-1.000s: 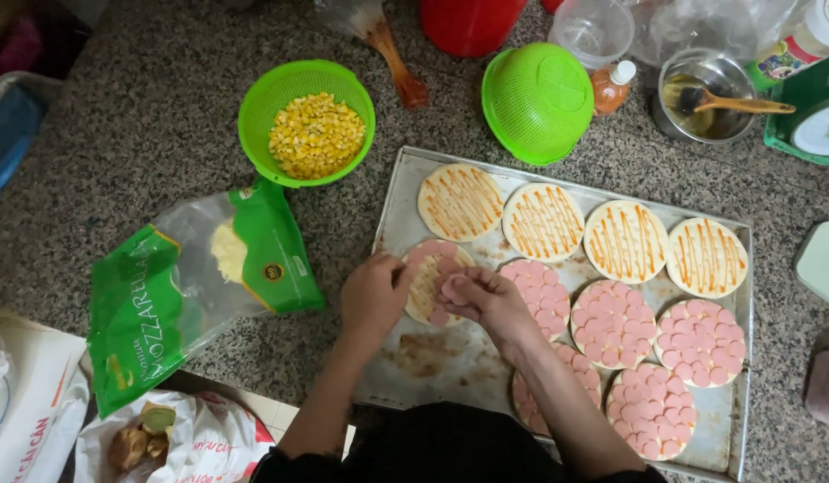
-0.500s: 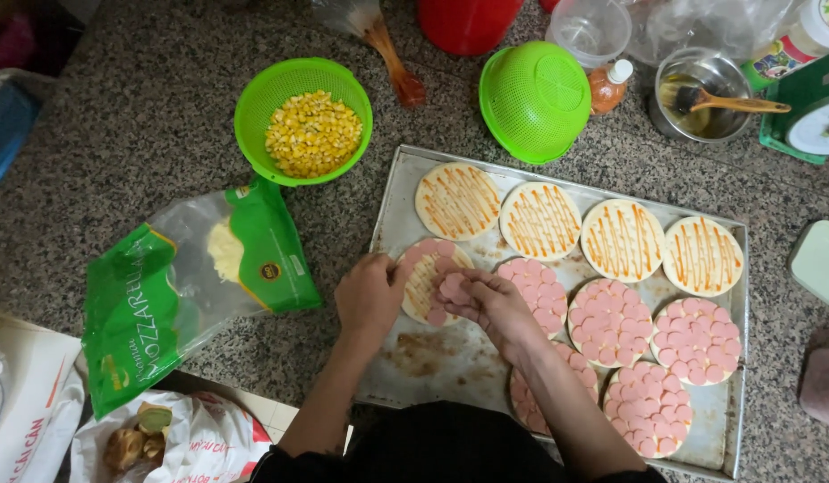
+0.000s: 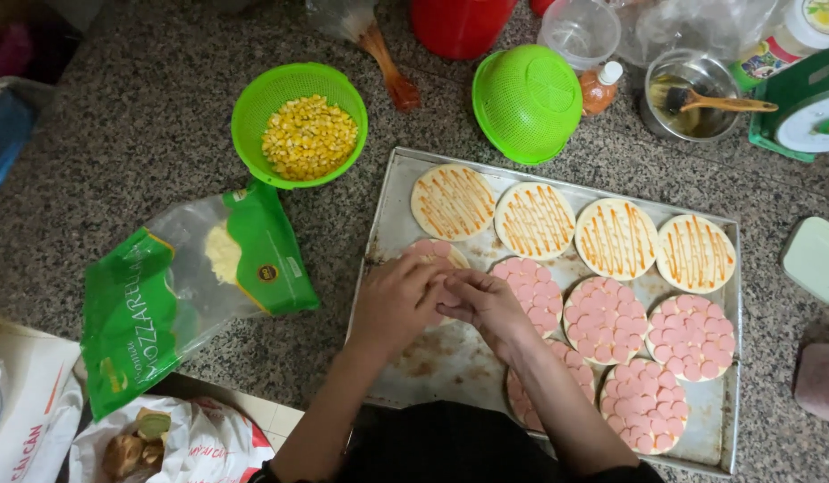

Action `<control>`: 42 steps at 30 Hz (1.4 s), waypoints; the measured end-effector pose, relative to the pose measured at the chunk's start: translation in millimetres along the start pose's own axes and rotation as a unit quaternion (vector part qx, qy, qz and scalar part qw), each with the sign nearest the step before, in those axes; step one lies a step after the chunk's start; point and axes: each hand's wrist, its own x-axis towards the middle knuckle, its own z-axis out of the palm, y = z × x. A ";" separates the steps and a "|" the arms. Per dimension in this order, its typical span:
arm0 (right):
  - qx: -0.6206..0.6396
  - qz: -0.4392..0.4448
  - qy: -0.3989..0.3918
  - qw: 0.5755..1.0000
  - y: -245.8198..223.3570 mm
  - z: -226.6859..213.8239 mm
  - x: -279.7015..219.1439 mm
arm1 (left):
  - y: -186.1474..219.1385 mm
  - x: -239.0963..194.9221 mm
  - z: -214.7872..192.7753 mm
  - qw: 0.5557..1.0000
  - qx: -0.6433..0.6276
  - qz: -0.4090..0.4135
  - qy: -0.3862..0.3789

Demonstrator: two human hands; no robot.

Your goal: The person places sliced ham pieces by hand onto small round pizza bases arranged on a metal baking tray. The bases already have sauce and cheese applied. The person repeatedly reaches into a container to pick up ham slices and arranges them in overlapping patterns on each base.

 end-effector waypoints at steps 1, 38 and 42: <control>0.000 0.000 -0.001 1.000 0.2 1.4 -1.7 | -9.5 -2.9 9.5 1.000 0.001 0.000 0.000; 0.030 0.022 0.047 0.998 -4.8 9.9 -14.7 | -65.5 -26.9 44.8 0.974 0.092 -0.208 -0.003; 0.028 0.027 0.048 0.998 -9.7 14.7 -20.0 | -63.4 -25.7 45.1 0.975 0.090 -0.204 -0.010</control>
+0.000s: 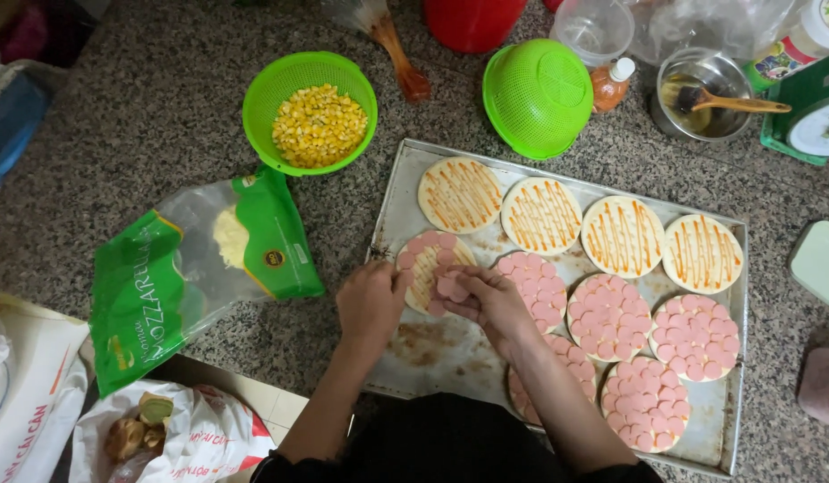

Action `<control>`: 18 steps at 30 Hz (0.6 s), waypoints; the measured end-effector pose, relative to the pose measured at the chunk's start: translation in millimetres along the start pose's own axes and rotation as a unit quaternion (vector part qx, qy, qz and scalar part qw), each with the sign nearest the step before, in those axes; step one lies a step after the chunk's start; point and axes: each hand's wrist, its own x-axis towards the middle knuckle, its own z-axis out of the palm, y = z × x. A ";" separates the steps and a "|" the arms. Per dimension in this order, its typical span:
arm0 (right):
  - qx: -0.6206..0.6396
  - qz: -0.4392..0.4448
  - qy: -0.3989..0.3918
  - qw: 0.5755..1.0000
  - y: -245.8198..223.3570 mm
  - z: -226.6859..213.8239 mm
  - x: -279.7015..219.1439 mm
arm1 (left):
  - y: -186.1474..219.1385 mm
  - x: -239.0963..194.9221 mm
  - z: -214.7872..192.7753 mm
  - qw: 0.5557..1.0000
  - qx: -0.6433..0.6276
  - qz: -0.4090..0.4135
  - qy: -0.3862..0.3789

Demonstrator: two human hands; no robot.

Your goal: The person places sliced ham pieces by hand onto small round pizza bases arranged on a metal baking tray. The bases already have sauce and cheese applied. The person repeatedly reaches into a container to pick up ham slices and arranges them in overlapping patterns on each base.

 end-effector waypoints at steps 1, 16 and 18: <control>0.000 0.000 0.000 1.000 0.3 0.1 1.5 | -1.4 1.1 -0.2 1.000 0.000 0.000 0.000; -0.051 -0.014 -0.040 0.998 31.2 -12.0 17.9 | 28.5 -26.0 -24.1 0.987 -0.078 0.141 0.001; -0.030 -0.015 -0.045 0.998 34.5 -12.5 19.3 | 24.7 -27.4 -26.2 0.988 -0.129 0.080 0.001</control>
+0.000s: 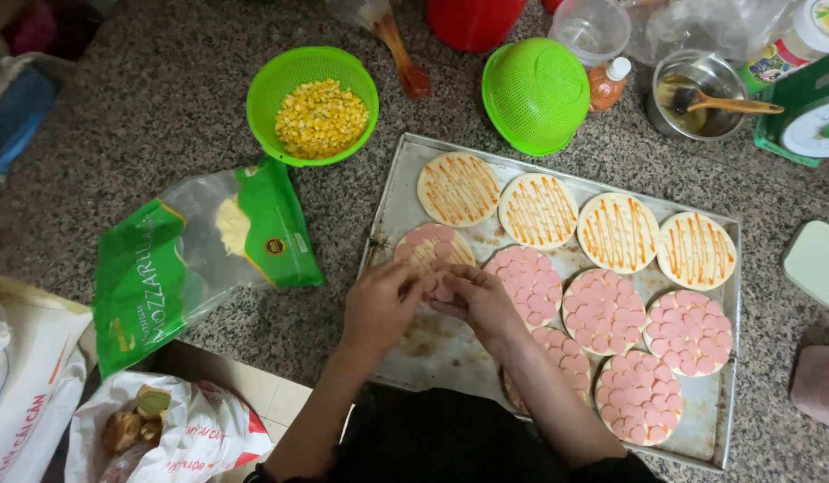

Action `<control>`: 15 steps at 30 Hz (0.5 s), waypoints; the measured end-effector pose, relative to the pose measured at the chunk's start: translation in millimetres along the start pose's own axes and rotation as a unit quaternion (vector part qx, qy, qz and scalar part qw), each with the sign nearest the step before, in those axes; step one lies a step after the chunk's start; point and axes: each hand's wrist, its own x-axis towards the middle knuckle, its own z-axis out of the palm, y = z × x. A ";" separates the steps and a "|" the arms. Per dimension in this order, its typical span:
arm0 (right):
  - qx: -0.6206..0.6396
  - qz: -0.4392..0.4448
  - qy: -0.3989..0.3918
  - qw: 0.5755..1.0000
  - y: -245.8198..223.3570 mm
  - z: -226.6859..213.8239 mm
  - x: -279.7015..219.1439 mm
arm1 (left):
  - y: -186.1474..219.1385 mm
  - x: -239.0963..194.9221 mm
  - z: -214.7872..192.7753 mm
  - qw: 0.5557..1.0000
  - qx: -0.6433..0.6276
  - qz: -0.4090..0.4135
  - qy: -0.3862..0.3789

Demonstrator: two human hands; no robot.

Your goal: The person places sliced ham pieces by hand onto small round pizza bases arranged on a metal baking tray. The bases already have sauce and cheese applied. The person repeatedly reaches into a container to pick up ham slices and arranges them in overlapping patterns on each base.

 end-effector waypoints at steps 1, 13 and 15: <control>0.000 0.000 -0.002 1.000 -3.8 3.1 -4.8 | -1.5 -1.1 -5.4 1.000 0.002 0.000 0.001; -0.005 0.012 0.041 0.999 -0.3 -20.7 -5.0 | -31.0 -6.5 21.3 0.996 0.041 -0.081 -0.025; -0.003 0.016 0.045 0.999 -2.2 -21.4 -7.4 | -27.9 -6.0 26.0 0.993 0.093 -0.075 0.009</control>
